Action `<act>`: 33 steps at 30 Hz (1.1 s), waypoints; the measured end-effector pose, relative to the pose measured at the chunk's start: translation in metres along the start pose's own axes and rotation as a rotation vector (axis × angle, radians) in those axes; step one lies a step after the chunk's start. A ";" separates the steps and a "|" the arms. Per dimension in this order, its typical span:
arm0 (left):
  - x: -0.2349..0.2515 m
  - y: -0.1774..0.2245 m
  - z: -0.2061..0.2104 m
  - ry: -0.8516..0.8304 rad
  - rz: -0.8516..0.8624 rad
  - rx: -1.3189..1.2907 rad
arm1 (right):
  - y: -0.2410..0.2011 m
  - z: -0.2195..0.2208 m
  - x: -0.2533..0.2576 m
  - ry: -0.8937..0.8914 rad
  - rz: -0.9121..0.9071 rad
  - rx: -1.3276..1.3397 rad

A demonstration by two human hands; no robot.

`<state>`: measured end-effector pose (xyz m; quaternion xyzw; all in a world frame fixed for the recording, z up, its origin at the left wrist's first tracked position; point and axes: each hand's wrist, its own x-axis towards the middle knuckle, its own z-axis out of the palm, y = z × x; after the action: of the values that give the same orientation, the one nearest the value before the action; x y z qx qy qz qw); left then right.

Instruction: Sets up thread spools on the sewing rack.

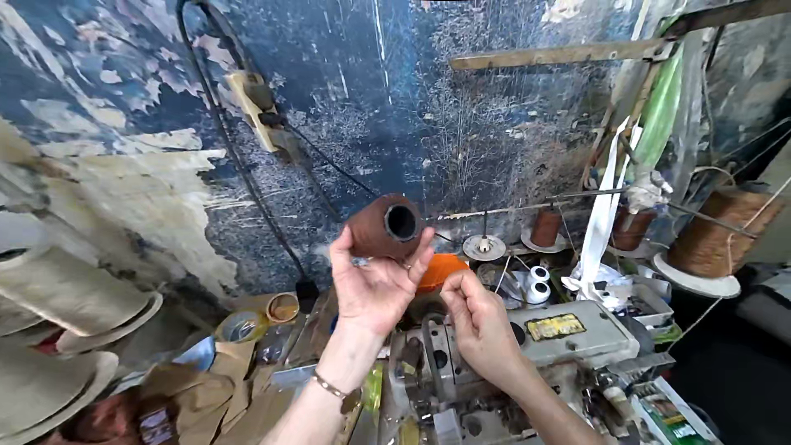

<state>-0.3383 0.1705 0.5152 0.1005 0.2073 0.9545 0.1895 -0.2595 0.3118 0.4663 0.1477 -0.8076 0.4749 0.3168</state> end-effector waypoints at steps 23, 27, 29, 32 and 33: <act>0.029 -0.012 -0.028 -0.228 -0.098 0.532 | 0.016 -0.100 0.009 0.449 -0.202 -0.562; 0.018 0.005 -0.052 -0.412 -0.190 0.431 | 0.004 -0.103 0.024 0.523 -0.208 -0.561; 0.013 0.011 -0.060 -0.567 -0.245 0.301 | 0.004 -0.098 0.028 0.518 -0.207 -0.565; -0.004 0.009 -0.050 -0.700 -0.213 0.146 | 0.005 -0.079 0.027 0.443 -0.178 -0.528; -0.011 0.008 -0.042 -0.724 -0.190 0.094 | 0.006 -0.070 0.028 0.409 -0.167 -0.506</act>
<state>-0.3420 0.1446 0.4797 0.4202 0.1790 0.8248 0.3334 -0.2576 0.3770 0.5045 0.0318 -0.8048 0.2514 0.5368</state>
